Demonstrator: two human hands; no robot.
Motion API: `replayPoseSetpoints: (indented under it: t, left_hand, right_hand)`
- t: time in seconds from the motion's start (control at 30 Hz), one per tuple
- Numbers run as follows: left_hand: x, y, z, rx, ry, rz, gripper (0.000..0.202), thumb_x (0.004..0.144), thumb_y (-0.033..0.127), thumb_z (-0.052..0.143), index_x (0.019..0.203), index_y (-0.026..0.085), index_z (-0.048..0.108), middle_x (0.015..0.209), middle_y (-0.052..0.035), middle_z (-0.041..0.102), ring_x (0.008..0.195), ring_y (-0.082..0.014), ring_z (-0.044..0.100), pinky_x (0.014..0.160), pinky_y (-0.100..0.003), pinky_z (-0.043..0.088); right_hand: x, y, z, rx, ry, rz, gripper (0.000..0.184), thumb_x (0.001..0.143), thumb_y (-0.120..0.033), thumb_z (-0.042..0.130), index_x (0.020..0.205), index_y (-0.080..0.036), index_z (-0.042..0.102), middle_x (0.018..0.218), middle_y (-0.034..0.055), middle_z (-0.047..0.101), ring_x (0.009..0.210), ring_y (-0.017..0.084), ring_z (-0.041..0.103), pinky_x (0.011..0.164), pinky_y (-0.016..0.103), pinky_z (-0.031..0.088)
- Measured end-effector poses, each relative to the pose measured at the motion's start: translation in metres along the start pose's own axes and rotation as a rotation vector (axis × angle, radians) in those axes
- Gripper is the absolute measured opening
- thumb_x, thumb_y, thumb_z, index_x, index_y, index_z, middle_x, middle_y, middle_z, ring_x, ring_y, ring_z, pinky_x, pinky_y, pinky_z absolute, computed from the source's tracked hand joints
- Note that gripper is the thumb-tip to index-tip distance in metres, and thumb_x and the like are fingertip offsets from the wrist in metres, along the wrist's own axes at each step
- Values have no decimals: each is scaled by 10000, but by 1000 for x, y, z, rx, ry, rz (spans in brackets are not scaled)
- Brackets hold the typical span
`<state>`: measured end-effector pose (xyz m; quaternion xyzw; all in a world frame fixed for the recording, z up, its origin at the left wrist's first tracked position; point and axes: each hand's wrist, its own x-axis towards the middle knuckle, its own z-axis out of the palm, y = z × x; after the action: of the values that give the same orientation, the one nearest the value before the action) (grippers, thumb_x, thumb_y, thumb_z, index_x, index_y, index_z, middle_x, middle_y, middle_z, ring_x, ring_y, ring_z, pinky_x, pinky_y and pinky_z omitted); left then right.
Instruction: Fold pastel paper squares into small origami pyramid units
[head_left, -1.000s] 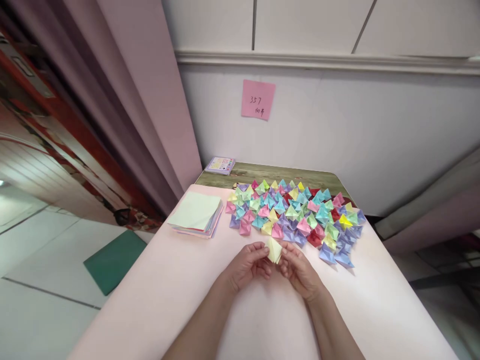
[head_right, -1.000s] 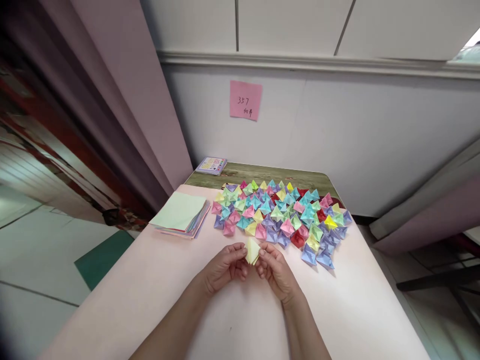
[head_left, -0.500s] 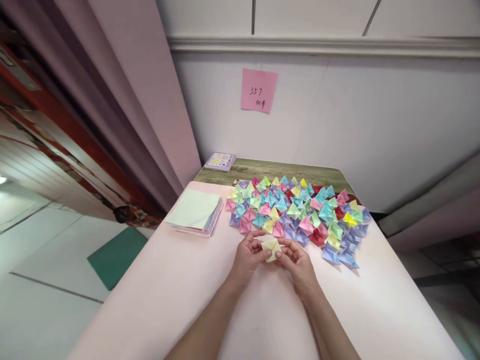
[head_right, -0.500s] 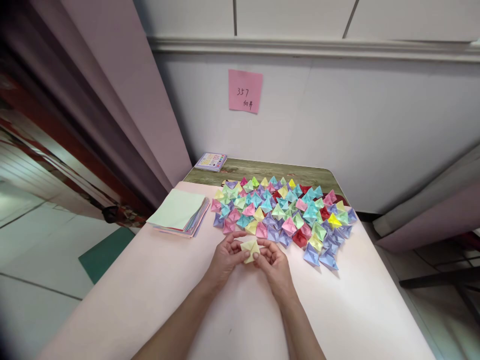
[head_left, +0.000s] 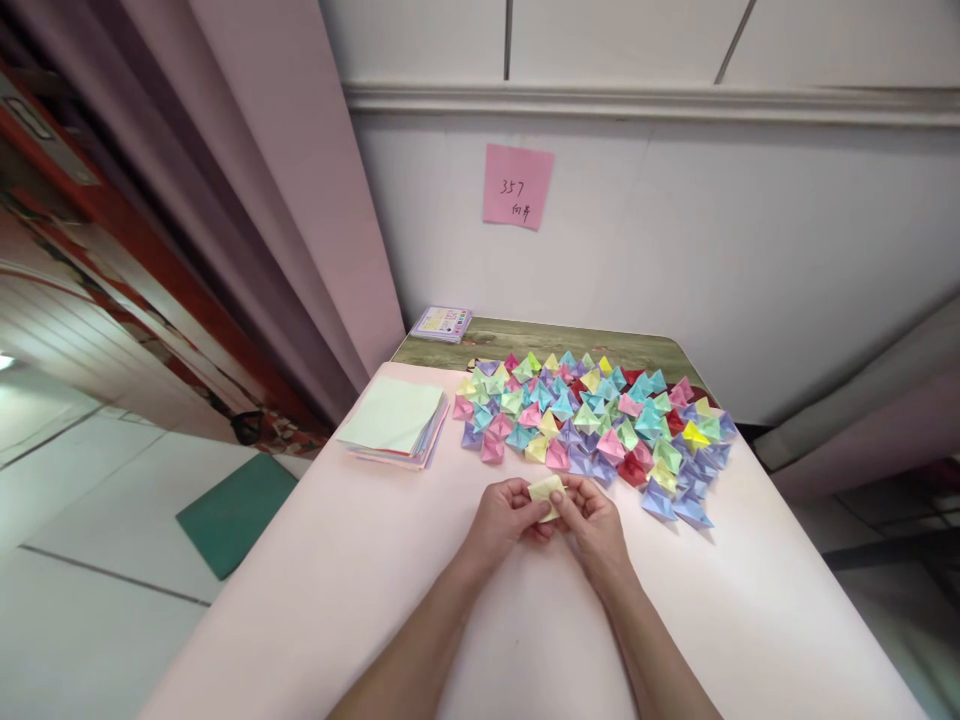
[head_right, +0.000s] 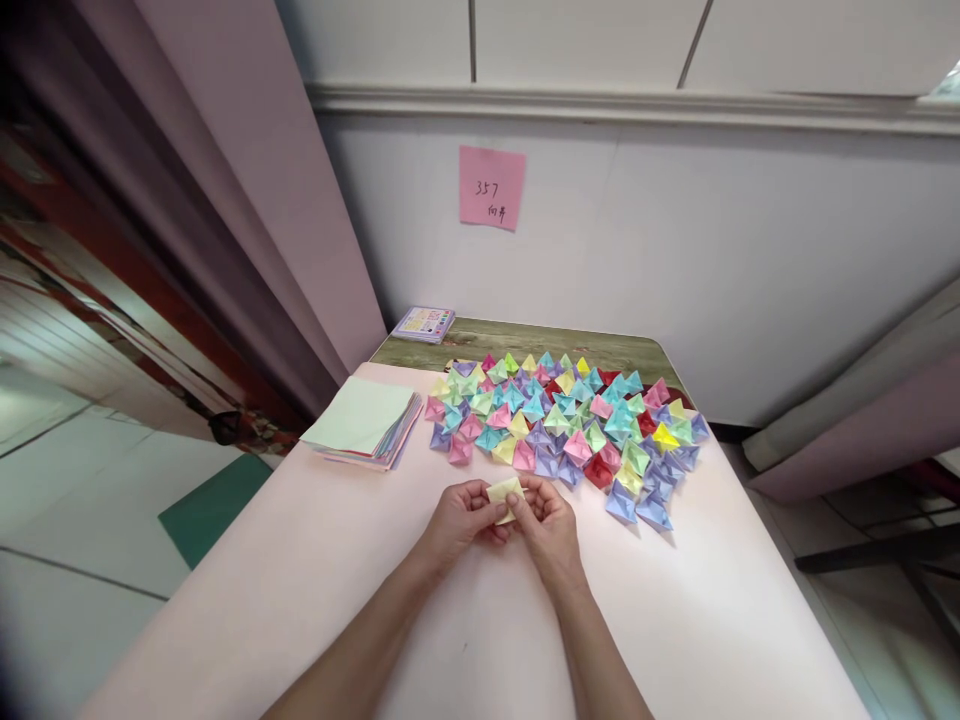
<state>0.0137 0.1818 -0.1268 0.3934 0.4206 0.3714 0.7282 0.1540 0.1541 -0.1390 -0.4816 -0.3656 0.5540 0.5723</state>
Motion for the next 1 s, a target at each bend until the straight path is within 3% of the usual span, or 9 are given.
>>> replayPoseSetpoints:
  t: [0.23, 0.33, 0.5, 0.67, 0.77, 0.87, 1.0]
  left_hand:
    - [-1, 0, -1, 19, -98, 6, 414, 654, 492, 796, 776, 135, 627, 634, -38, 679, 528, -165, 649, 548, -281, 545]
    - [-1, 3, -1, 58, -70, 24, 403, 711, 527, 733, 731, 137, 630, 617, -45, 679, 511, -176, 641, 530, -296, 542]
    - [-2, 3, 1, 52, -7, 44, 405, 727, 535, 713, 725, 138, 631, 607, -42, 674, 506, -171, 634, 528, -297, 549]
    - [-4, 1, 3, 10, -87, -56, 435, 688, 490, 771, 860, 108, 654, 725, -90, 719, 569, -185, 682, 578, -303, 569]
    - [-4, 1, 4, -19, -52, -67, 460, 652, 463, 804, 886, 90, 670, 733, -100, 722, 552, -174, 676, 563, -287, 565]
    - [-5, 3, 4, -44, 10, -51, 462, 657, 447, 804, 914, 85, 677, 693, -80, 708, 527, -158, 659, 544, -275, 561]
    - [-7, 6, 5, -34, 6, -27, 431, 672, 445, 798, 889, 95, 674, 661, -53, 686, 529, -146, 655, 545, -255, 556]
  right_hand:
    - [0, 3, -5, 29, -44, 45, 265, 750, -430, 770, 698, -193, 665, 597, -8, 642, 466, 159, 589, 493, 305, 507]
    - [0, 2, -6, 27, -72, 49, 271, 760, -424, 764, 683, -188, 656, 577, -4, 638, 472, 160, 594, 496, 293, 491]
    - [1, 1, -5, -24, -20, 9, 283, 765, -471, 745, 763, -193, 692, 658, 12, 667, 548, 167, 612, 525, 287, 509]
    - [1, 3, -6, -84, 61, -28, 284, 765, -477, 739, 805, -199, 697, 736, 26, 685, 554, 176, 624, 493, 291, 527]
    - [1, 4, -7, -123, 59, -63, 321, 793, -470, 713, 980, -210, 701, 854, 46, 702, 598, 176, 639, 554, 312, 555]
    - [1, 4, -10, -237, 98, -193, 392, 804, -434, 710, 1137, -231, 666, 993, 64, 683, 697, 168, 636, 650, 318, 565]
    - [2, 4, -12, -287, 76, -296, 288, 780, -390, 740, 1019, -234, 705, 1167, 84, 595, 791, 170, 624, 643, 306, 588]
